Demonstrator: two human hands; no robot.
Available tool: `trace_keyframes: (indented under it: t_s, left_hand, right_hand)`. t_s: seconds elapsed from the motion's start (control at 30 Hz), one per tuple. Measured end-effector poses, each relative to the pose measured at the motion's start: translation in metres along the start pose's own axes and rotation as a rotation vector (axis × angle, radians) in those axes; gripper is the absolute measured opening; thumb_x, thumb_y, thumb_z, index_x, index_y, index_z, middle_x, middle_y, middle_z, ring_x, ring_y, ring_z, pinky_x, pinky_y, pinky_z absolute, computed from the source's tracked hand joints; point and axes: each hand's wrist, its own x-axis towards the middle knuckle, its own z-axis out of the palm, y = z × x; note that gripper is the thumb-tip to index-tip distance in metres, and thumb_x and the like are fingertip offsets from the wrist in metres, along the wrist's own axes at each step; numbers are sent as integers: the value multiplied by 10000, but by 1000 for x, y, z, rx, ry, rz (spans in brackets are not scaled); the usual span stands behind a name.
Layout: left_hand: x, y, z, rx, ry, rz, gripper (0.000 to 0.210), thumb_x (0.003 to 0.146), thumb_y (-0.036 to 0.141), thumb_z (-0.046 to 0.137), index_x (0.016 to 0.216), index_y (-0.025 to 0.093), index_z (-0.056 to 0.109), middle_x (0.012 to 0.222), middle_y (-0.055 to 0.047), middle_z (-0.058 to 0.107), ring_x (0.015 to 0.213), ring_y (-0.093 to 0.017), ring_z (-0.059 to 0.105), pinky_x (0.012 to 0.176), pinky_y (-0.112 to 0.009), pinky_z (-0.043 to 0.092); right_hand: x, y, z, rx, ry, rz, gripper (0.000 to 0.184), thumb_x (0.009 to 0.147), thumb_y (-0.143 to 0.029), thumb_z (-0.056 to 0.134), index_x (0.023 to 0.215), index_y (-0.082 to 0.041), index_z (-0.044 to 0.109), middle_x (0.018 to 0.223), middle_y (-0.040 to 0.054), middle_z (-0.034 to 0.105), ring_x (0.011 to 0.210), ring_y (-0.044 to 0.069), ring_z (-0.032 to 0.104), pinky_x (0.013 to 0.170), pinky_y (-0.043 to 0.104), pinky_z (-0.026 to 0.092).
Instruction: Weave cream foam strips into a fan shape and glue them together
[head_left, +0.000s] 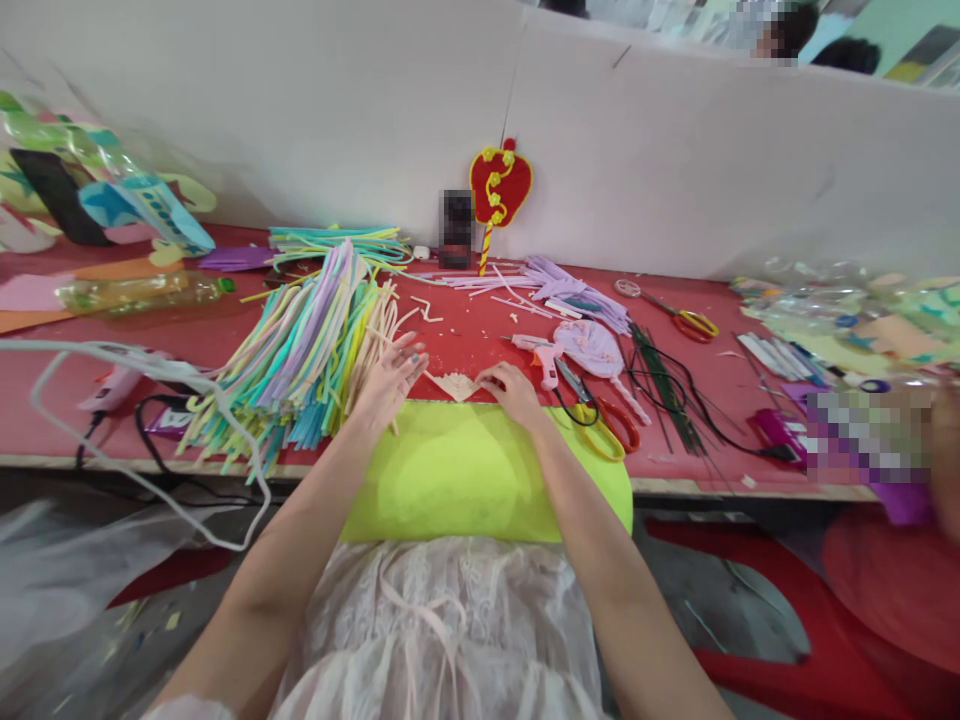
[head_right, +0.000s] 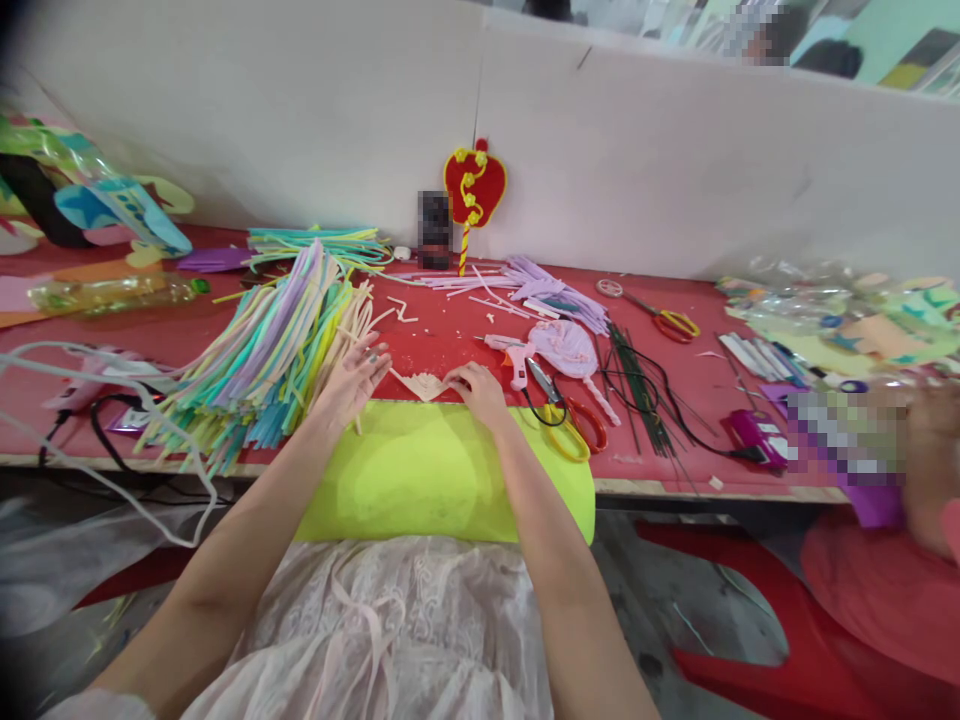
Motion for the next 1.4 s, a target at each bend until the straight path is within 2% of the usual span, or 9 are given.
trace_keyframes:
  t_s: [0.07, 0.13, 0.27, 0.37, 0.5, 0.6, 0.73, 0.9, 1.4]
  left_hand:
    - [0, 1, 1, -15, -8, 12, 467, 726, 225, 741, 1172, 243, 605, 1202, -54, 621, 1121, -147, 587, 1017, -280, 430]
    - [1, 2, 2, 1, 19, 18, 445, 715, 208, 746, 1141, 235, 620, 1191, -50, 631, 1126, -144, 587, 1019, -273, 428]
    - [4, 0, -1, 42, 234, -28, 212, 693, 161, 751, 888, 189, 672, 812, 7, 696, 721, -72, 661, 820, -215, 521]
    - [3, 0, -4, 123, 298, -38, 142, 752, 286, 713, 798, 161, 662, 664, 0, 669, 576, -94, 631, 695, -247, 535]
    - [-3, -1, 3, 502, 224, 153, 204, 778, 378, 674, 818, 180, 707, 741, -39, 686, 760, -187, 657, 815, -340, 499]
    - [-9, -3, 11, 907, 64, 349, 137, 739, 318, 718, 856, 249, 735, 911, -41, 687, 934, -229, 597, 970, -389, 386]
    - [-13, -10, 19, 1277, -122, 412, 215, 730, 299, 727, 944, 293, 732, 981, -57, 662, 985, -268, 543, 1013, -452, 270]
    - [-13, -15, 17, 1372, -191, 419, 205, 739, 345, 719, 939, 305, 728, 981, -51, 650, 978, -261, 531, 1023, -457, 213]
    - [-12, -14, 14, 1432, -230, 396, 196, 788, 314, 675, 980, 318, 719, 989, -40, 629, 1003, -248, 532, 1050, -459, 158]
  right_hand:
    - [0, 0, 0, -4, -1, 7, 133, 901, -281, 549, 931, -237, 671, 917, 36, 620, 857, 162, 545, 824, 300, 397]
    - [0, 0, 0, -8, -1, 9, 137, 902, -286, 546, 935, -238, 670, 916, 37, 619, 860, 164, 545, 821, 301, 398]
    - [0, 0, 1, -15, 6, 6, 146, 909, -295, 535, 932, -243, 670, 906, 35, 618, 865, 166, 545, 821, 302, 396]
    - [0, 0, 1, -15, 7, 7, 147, 909, -301, 534, 925, -246, 669, 902, 35, 618, 859, 166, 546, 823, 305, 395]
    - [0, 0, 1, -9, -4, 9, 144, 908, -296, 537, 937, -244, 668, 912, 35, 622, 875, 165, 548, 833, 305, 392]
    - [1, -2, 0, -13, -7, 14, 133, 902, -277, 546, 929, -238, 671, 905, 34, 626, 867, 164, 549, 829, 303, 394]
    - [1, -4, 0, -8, 3, 6, 124, 894, -260, 557, 925, -228, 673, 893, 35, 630, 859, 167, 551, 821, 304, 398]
    - [1, -6, -1, -5, 2, -4, 128, 898, -261, 550, 925, -226, 671, 895, 35, 627, 855, 167, 551, 819, 304, 398]
    - [1, -4, -1, -26, -9, -19, 117, 899, -252, 544, 927, -234, 656, 896, 33, 614, 882, 173, 545, 838, 307, 392]
